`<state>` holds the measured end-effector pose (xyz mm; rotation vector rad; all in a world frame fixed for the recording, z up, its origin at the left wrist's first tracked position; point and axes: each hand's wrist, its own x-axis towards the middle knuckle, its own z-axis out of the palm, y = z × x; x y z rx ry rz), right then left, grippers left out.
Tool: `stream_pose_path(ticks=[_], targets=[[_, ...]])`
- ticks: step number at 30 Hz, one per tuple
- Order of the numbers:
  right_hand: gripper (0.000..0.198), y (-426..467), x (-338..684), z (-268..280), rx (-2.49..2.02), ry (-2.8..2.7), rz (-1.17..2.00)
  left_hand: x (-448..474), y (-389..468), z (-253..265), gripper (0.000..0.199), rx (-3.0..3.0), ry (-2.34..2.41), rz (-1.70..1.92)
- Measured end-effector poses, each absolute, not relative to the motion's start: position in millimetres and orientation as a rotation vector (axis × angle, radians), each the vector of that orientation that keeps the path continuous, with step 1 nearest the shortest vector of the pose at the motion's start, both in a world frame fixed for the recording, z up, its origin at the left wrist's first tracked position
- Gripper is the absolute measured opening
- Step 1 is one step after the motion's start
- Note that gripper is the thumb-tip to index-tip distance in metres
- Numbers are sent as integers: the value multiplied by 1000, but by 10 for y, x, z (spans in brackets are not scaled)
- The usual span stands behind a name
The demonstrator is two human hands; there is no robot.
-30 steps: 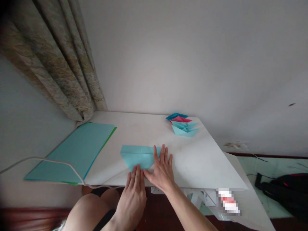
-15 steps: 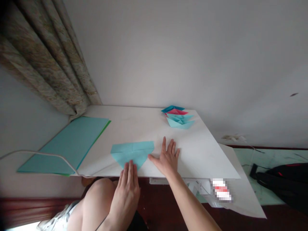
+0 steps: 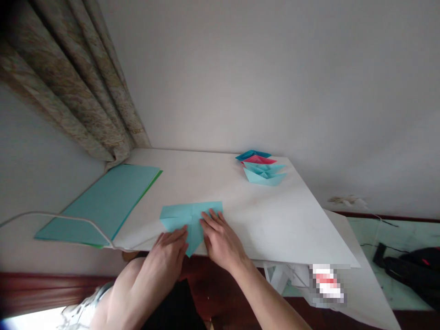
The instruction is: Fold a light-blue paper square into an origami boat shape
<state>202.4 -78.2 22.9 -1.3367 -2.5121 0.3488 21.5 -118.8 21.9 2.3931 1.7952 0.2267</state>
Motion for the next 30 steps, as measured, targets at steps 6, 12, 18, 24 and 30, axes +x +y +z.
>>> stream_pose_path(ticks=[6, 12, 18, 24, 30], targets=[[44, -832, 1917, 180, -1297, -2377, 347, -8, -804, 351, 50, 2438, 1709, -43], [38, -870, 1874, 225, -1360, -2317, 406, -201, -625, 338, 56, 2511, 1485, -30], [44, -709, 1872, 187, -1390, -2325, 417, -211, -576, 208, 71, 2560, 1467, 0], [46, -547, 1883, 206, -1379, -2451, 366, -394, -384, 118, 74, 2638, 1404, 64], [54, -571, 1823, 223, -1405, -2549, 252, -483, -358, 99, 63, 2645, 1376, 110]])
